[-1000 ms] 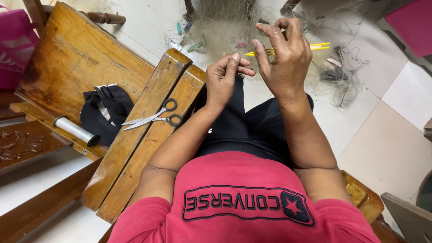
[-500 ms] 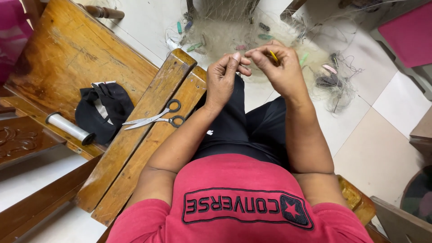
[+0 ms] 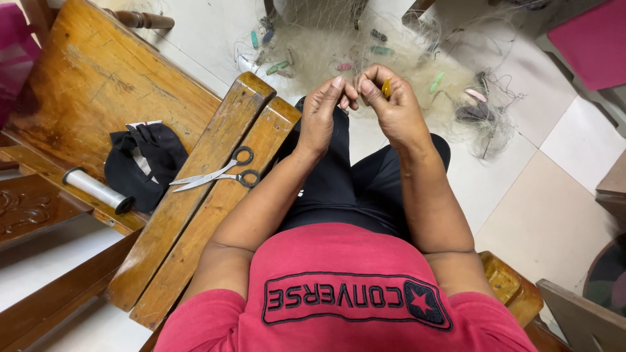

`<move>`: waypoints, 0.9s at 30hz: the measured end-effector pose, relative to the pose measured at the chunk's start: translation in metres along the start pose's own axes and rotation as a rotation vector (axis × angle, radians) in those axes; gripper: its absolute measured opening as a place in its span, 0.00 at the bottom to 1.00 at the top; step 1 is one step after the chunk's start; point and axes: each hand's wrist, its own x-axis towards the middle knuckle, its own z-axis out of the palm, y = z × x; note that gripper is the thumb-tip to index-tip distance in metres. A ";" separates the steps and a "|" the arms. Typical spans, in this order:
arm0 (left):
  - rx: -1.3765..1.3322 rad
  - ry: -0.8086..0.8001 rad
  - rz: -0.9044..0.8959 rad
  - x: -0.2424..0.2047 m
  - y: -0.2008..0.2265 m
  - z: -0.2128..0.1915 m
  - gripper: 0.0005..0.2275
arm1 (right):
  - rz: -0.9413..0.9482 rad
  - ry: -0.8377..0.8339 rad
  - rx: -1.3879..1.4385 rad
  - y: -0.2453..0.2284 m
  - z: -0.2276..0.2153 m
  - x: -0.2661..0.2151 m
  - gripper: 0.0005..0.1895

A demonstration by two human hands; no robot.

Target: Weaving or repairing a fine-mesh fishing net using a yellow plastic shuttle and scissors.

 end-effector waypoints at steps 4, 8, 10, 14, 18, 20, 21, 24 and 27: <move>-0.021 -0.005 -0.017 0.001 -0.003 0.003 0.17 | -0.045 -0.039 0.026 0.001 -0.005 -0.001 0.10; -0.045 -0.027 -0.019 0.002 -0.006 0.004 0.16 | -0.049 -0.054 0.080 0.004 -0.007 -0.001 0.13; -0.075 -0.029 -0.025 0.003 -0.008 0.004 0.16 | -0.048 -0.061 0.100 0.004 -0.007 -0.001 0.13; -0.090 -0.039 0.002 0.001 -0.013 0.000 0.15 | -0.039 -0.051 0.086 0.007 -0.009 0.001 0.11; -0.090 -0.098 0.064 -0.002 -0.011 -0.002 0.14 | 0.030 0.054 -0.070 0.020 -0.015 0.002 0.08; -0.070 -0.095 0.072 -0.003 -0.015 -0.004 0.14 | 0.006 0.064 -0.087 0.018 -0.020 -0.001 0.06; -0.051 -0.090 0.079 -0.004 -0.017 -0.005 0.15 | -0.014 0.074 -0.104 0.017 -0.023 -0.002 0.04; 0.016 -0.092 0.069 -0.004 -0.011 -0.007 0.15 | -0.052 0.143 -0.352 -0.018 -0.030 -0.019 0.03; 0.101 -0.092 0.082 -0.006 -0.007 -0.006 0.16 | -0.133 0.241 -0.812 -0.057 -0.027 -0.044 0.16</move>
